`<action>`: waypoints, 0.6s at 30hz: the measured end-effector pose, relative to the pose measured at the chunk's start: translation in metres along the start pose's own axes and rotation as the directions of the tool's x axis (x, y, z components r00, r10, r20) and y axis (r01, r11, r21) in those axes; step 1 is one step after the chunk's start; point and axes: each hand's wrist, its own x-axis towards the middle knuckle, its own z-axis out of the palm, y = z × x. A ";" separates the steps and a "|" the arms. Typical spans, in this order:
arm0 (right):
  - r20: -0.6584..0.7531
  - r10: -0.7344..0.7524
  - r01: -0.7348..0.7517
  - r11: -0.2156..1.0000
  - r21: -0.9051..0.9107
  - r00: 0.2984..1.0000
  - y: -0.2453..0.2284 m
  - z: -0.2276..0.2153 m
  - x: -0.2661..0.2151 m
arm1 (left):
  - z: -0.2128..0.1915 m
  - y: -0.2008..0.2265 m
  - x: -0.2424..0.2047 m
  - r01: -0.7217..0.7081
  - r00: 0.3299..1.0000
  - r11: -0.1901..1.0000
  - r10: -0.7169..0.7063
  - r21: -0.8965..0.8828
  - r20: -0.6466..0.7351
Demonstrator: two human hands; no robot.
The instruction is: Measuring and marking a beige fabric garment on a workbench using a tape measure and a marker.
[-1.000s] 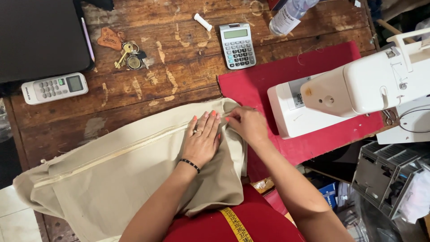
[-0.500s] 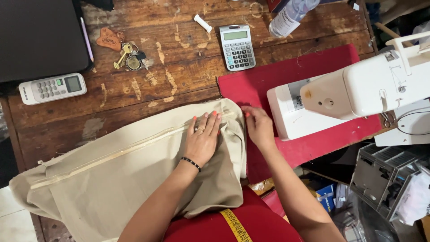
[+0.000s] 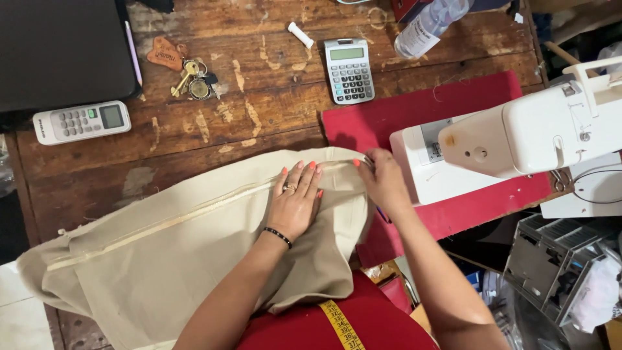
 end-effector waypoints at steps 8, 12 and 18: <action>0.008 -0.109 0.101 0.892 -0.441 0.994 0.014 0.019 0.034 | -0.006 0.000 0.006 -0.047 0.997 0.996 0.043 0.072 0.060; -0.010 -0.133 0.114 0.883 -0.455 0.991 0.027 0.018 0.039 | -0.004 0.000 0.005 -0.057 0.985 0.997 0.047 0.055 0.165; -0.187 -0.363 0.241 0.848 -0.471 0.913 -0.035 -0.010 0.007 | -0.001 0.003 0.006 -0.056 0.986 0.997 0.047 0.056 0.157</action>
